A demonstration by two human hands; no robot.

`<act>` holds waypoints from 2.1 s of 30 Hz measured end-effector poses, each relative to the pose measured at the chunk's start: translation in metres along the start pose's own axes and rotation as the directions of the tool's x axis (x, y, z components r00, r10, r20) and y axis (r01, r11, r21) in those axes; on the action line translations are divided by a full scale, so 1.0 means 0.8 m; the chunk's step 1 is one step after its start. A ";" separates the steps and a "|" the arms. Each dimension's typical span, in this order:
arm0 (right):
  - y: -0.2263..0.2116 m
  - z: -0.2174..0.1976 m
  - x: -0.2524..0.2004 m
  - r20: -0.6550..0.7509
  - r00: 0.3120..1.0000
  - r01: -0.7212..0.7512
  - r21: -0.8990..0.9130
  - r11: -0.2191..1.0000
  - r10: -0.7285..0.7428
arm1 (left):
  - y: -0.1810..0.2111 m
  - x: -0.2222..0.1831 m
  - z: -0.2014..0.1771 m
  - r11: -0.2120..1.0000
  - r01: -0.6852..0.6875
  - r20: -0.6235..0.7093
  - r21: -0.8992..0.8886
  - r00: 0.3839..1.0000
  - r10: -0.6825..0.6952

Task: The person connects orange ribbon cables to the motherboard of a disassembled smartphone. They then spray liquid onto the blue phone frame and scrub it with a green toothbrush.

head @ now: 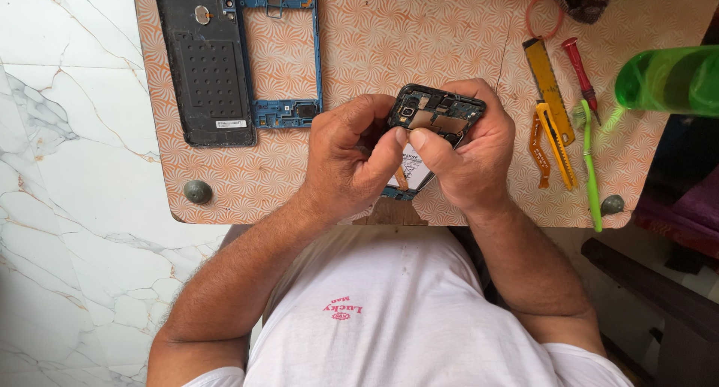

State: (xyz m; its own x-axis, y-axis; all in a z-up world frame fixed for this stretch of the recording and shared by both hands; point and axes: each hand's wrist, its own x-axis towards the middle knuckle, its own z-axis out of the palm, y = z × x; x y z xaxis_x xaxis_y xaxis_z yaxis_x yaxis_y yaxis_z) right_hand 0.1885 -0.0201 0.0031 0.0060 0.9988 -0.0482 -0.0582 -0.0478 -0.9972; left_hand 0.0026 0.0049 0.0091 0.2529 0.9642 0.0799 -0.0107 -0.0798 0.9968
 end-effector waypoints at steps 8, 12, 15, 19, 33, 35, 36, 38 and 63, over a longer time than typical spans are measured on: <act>-0.001 0.000 -0.001 -0.016 1.000 0.003 -0.043 0.999 -0.003 | -0.002 0.000 0.000 1.000 -0.007 0.018 0.014 1.000 0.007; -0.001 0.001 0.001 -0.013 1.000 0.007 -0.058 0.998 -0.008 | -0.002 0.000 0.001 1.000 0.003 0.005 0.014 1.000 -0.003; 0.000 0.001 0.001 -0.007 1.000 0.013 -0.071 0.997 -0.013 | -0.003 -0.001 0.001 1.000 0.019 0.003 0.022 1.000 -0.019; 0.000 0.001 0.001 -0.010 1.000 0.006 -0.072 0.997 -0.007 | -0.005 -0.001 0.004 0.999 0.007 -0.011 0.036 1.000 -0.007; 0.003 -0.003 0.006 0.021 0.999 -0.050 0.107 0.993 0.048 | -0.002 0.002 0.004 0.999 0.029 -0.004 0.018 1.000 -0.028; 0.003 0.000 0.006 0.018 0.999 -0.042 0.115 0.992 0.040 | 0.000 0.001 0.001 0.999 -0.028 0.015 0.033 1.000 0.027; 0.003 0.000 0.006 0.014 0.999 -0.046 0.107 0.993 0.045 | 0.000 0.001 0.002 0.999 -0.015 0.011 0.028 1.000 0.015; 0.005 0.001 0.006 0.010 0.998 -0.057 0.092 0.994 0.056 | -0.002 0.001 0.003 1.000 0.010 0.000 0.019 1.000 -0.011; -0.007 -0.001 -0.008 0.236 0.963 -0.152 0.076 0.985 0.131 | -0.034 -0.009 0.006 0.939 0.036 -0.069 -0.341 0.996 -0.063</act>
State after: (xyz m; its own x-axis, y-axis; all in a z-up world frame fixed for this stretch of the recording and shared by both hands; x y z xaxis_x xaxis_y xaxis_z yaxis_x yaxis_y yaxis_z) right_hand 0.1893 -0.0263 0.0093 -0.2379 0.9575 -0.1631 -0.1338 -0.1987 -0.9709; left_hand 0.0060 -0.0008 -0.0184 0.1862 0.9824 0.0171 -0.3310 0.0463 0.9425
